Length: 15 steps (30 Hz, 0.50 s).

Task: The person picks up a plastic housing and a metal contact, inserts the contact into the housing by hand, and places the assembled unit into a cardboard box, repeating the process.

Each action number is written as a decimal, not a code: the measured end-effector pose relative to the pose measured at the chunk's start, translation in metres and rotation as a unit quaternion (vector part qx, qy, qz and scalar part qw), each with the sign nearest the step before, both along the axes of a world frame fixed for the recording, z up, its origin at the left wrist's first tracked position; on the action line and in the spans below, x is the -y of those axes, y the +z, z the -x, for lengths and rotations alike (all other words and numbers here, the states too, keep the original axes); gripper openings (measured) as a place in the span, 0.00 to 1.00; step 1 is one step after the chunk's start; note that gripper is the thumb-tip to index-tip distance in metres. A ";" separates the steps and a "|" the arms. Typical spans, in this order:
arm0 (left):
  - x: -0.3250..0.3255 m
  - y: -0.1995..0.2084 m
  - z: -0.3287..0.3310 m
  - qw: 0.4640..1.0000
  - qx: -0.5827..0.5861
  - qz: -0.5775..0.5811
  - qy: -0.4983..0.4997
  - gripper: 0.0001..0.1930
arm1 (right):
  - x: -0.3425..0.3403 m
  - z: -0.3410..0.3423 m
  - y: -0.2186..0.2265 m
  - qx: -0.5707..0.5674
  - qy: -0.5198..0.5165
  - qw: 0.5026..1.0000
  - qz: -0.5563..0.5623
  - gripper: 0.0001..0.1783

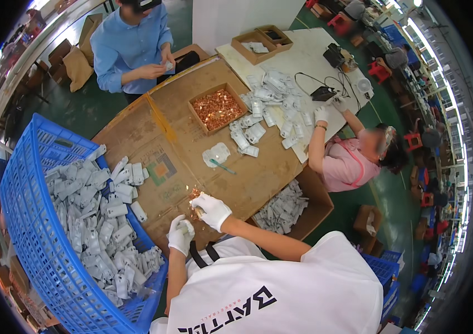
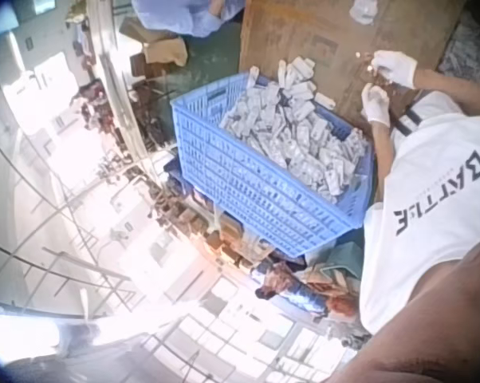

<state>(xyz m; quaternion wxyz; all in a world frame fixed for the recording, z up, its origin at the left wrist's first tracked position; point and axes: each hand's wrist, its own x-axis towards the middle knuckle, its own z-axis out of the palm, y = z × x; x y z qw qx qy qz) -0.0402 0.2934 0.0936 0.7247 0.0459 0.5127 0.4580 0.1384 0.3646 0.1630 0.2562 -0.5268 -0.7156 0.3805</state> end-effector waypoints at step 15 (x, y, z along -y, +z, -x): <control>0.022 0.087 -0.020 0.989 -0.040 -0.034 -0.139 0.14 | 0.039 0.021 0.089 -0.100 -0.070 0.990 0.076 0.09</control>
